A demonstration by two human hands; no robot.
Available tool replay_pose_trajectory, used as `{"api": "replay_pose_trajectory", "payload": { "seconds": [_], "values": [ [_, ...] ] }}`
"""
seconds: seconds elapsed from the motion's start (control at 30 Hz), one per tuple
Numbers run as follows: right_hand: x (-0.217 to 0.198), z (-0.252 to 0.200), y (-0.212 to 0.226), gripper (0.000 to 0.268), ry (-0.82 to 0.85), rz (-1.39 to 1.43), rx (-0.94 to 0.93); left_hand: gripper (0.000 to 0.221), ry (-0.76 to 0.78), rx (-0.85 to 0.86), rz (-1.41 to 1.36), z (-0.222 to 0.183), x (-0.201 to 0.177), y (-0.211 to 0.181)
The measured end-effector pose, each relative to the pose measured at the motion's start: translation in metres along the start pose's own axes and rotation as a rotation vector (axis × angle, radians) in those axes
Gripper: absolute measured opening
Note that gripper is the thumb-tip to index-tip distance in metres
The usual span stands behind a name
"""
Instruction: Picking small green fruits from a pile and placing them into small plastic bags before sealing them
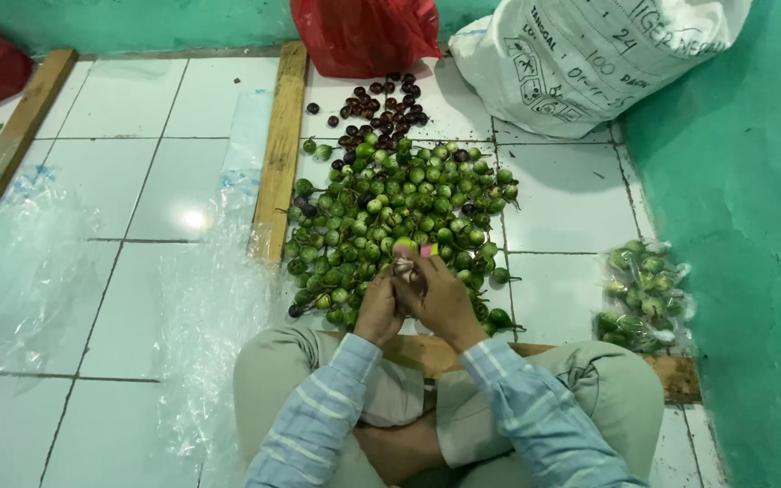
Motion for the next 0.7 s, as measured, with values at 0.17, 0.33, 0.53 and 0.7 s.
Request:
{"api": "replay_pose_trajectory", "payload": {
  "seconds": [0.17,0.33,0.53,0.7],
  "values": [
    [0.000,0.003,-0.024,0.030,-0.050,0.042,0.031,0.017,0.005,-0.012,0.080,-0.055,0.054,-0.021],
    [-0.035,0.010,-0.037,0.035,-0.201,0.180,0.126,0.042,-0.127,0.091,0.645,-0.066,0.033,-0.027],
    [-0.077,0.021,-0.035,0.038,-0.370,0.346,0.145,0.059,-0.324,0.130,1.325,-0.076,0.011,-0.019],
    [-0.100,0.037,0.001,0.043,-0.367,0.379,0.088,0.051,-0.408,0.004,1.619,-0.079,-0.012,0.013]
  ]
}}
Point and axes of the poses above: each hand's wrist, its own z-axis towards the middle knuckle, its own x-axis out of the palm, y = z × x, the point moved 3 cm from there along z, towards the middle knuckle, and after that the axes turned 15 degrees about -x, right-handed, at the moved point
